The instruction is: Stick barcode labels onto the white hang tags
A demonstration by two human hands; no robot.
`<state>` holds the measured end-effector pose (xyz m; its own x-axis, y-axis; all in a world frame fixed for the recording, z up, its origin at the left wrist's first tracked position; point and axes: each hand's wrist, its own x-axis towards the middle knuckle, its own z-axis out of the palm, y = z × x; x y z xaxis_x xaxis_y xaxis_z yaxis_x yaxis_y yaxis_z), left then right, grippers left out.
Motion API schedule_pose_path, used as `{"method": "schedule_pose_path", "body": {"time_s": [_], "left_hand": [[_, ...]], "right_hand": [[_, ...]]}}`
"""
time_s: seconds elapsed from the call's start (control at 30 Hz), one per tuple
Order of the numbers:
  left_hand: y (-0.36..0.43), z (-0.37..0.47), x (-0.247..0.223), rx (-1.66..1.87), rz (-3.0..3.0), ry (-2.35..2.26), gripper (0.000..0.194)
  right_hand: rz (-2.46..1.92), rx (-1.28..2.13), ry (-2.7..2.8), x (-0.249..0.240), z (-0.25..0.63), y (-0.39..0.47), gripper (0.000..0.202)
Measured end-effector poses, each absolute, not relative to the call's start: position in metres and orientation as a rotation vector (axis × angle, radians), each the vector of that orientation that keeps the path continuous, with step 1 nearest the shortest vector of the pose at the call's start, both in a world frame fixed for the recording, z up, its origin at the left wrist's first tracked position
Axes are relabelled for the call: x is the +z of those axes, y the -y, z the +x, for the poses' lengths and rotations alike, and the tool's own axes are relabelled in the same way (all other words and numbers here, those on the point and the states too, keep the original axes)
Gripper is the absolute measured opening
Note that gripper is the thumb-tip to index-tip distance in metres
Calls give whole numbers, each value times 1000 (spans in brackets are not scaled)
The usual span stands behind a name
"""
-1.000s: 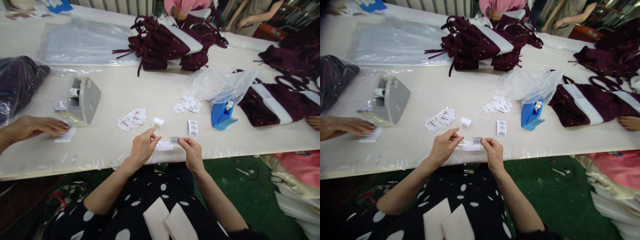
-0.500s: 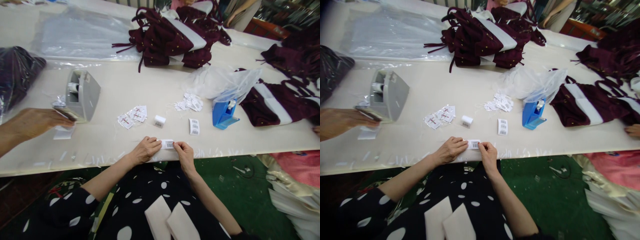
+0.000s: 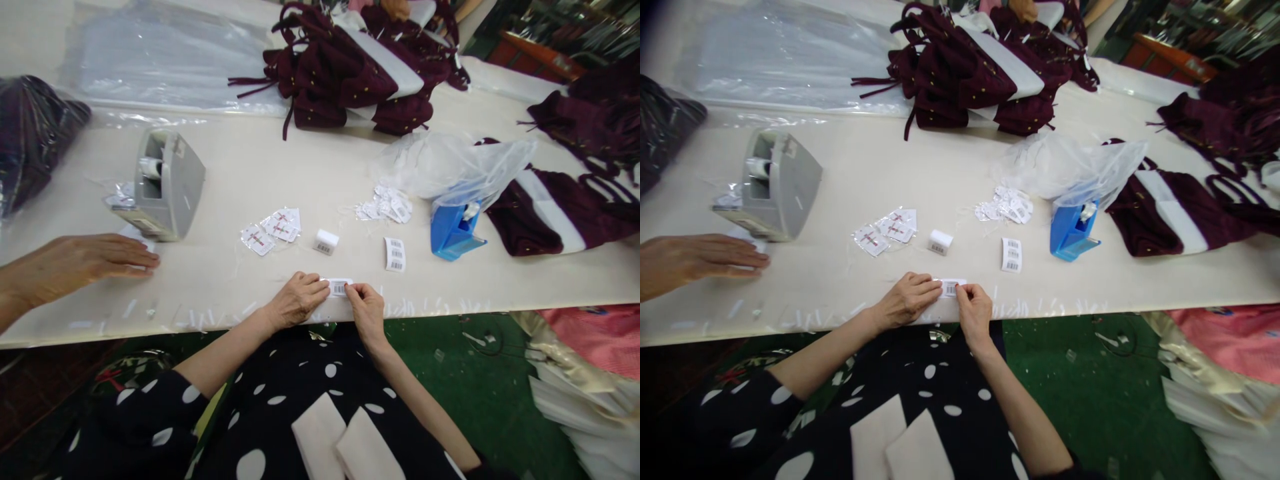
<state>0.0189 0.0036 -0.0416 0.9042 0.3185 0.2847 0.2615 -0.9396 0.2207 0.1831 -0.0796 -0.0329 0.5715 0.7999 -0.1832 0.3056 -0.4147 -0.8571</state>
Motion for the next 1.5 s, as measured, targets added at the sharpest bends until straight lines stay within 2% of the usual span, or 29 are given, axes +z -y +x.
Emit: {"method": "schedule_pose_path", "body": {"time_s": [0.7, 0.97, 1.13, 1.37, 1.5], "left_hand": [[-4, 18, -42, 461, 2904, -414, 29], [-4, 20, -39, 421, 2917, -414, 28], [-5, 19, -41, 423, 2907, -373, 30], [-5, 19, -43, 419, 2895, -389, 32], [-4, 20, -40, 417, 2879, -418, 30]], "right_hand": [[-2136, 627, 1027, -32, 181, 76, 29], [-2291, 238, 1375, -40, 180, 77, 21], [-2311, 158, 1478, -41, 180, 77, 19], [-2257, 144, 1428, -42, 188, 80, 26], [-1996, 40, 1796, -40, 180, 91, 28]]}}
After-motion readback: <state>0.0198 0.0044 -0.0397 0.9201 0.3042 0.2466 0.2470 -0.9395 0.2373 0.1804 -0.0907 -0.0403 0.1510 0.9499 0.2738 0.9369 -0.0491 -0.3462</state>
